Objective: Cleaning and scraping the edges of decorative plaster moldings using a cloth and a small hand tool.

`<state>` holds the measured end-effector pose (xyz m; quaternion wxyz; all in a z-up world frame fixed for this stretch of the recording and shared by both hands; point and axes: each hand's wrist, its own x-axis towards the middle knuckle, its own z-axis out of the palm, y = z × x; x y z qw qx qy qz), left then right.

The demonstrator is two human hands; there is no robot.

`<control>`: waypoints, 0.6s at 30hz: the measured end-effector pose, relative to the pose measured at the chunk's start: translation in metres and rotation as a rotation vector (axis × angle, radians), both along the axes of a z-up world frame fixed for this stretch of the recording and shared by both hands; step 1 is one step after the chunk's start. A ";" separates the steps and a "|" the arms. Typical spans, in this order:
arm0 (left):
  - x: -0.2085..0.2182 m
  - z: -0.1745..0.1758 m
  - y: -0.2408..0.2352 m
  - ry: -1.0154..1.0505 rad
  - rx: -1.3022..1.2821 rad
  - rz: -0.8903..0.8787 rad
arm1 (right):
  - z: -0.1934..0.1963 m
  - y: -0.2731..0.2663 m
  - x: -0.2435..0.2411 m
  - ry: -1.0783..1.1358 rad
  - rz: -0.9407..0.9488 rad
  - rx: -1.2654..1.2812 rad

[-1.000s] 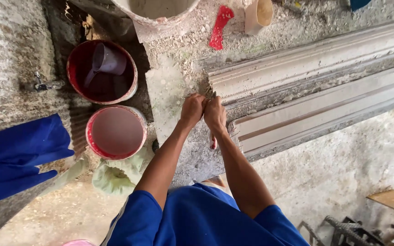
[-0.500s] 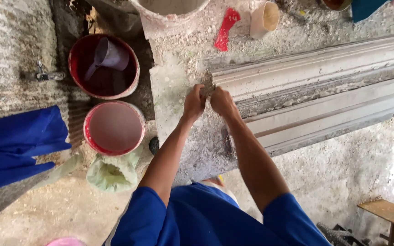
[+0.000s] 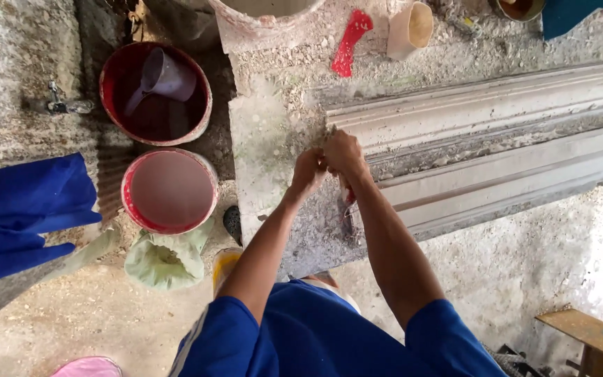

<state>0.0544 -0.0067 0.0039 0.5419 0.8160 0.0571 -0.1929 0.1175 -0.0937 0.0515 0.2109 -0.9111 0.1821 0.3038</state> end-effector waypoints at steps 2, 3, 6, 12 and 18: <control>0.005 -0.009 0.003 0.029 -0.010 -0.004 | 0.021 0.015 0.003 0.041 0.029 -0.079; 0.003 -0.005 0.005 0.028 -0.034 -0.016 | 0.035 0.024 0.000 0.051 0.014 -0.082; 0.005 -0.016 0.001 -0.014 -0.033 -0.031 | 0.050 0.035 0.003 0.075 -0.003 -0.099; 0.001 0.003 0.003 -0.060 -0.013 -0.019 | -0.024 -0.016 0.046 0.163 0.706 -0.318; -0.003 0.000 0.002 -0.022 0.021 0.029 | 0.085 0.023 0.082 0.168 0.657 0.039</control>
